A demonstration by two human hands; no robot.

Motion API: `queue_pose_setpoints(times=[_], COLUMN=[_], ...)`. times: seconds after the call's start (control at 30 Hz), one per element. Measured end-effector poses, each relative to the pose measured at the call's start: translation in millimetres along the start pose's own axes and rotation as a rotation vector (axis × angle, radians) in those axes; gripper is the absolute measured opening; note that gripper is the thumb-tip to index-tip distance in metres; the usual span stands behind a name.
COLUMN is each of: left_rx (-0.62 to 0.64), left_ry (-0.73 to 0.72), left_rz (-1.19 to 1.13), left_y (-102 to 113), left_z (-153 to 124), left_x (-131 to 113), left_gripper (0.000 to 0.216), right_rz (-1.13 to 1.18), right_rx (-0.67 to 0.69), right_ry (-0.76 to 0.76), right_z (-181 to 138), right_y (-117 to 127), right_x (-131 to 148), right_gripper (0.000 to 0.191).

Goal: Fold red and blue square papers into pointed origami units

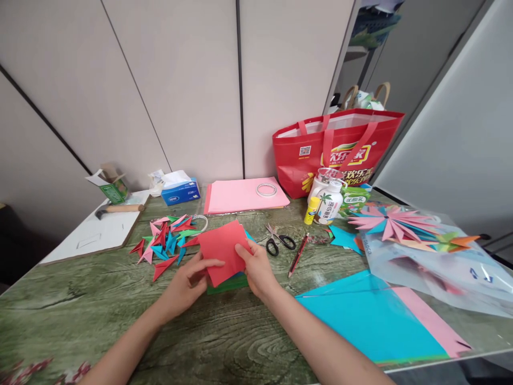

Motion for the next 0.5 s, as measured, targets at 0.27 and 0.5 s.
queue_pose_setpoints(times=[0.27, 0.5], left_rx=[-0.075, -0.309], left_ry=[0.019, 0.146], left_rz=[-0.122, -0.144], left_y=[1, 26], left_z=[2, -3], left_x=[6, 19], left_gripper=[0.012, 0.017], right_rz=[-0.06, -0.061], right_rx=[0.045, 0.146], right_ry=[0.021, 0.048], right_z=[-3, -9], right_y=[-7, -21], right_x=[2, 5], right_gripper=[0.031, 0.031])
Point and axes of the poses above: each hand's wrist, its own z-axis towards the middle knuckle, its own y-axis out of the back of the hand, x = y × z, the point moved 10 cm from there along z, towards the middle knuckle, and after that the axes turned 8 degrees about z, right-handed, at the moved point
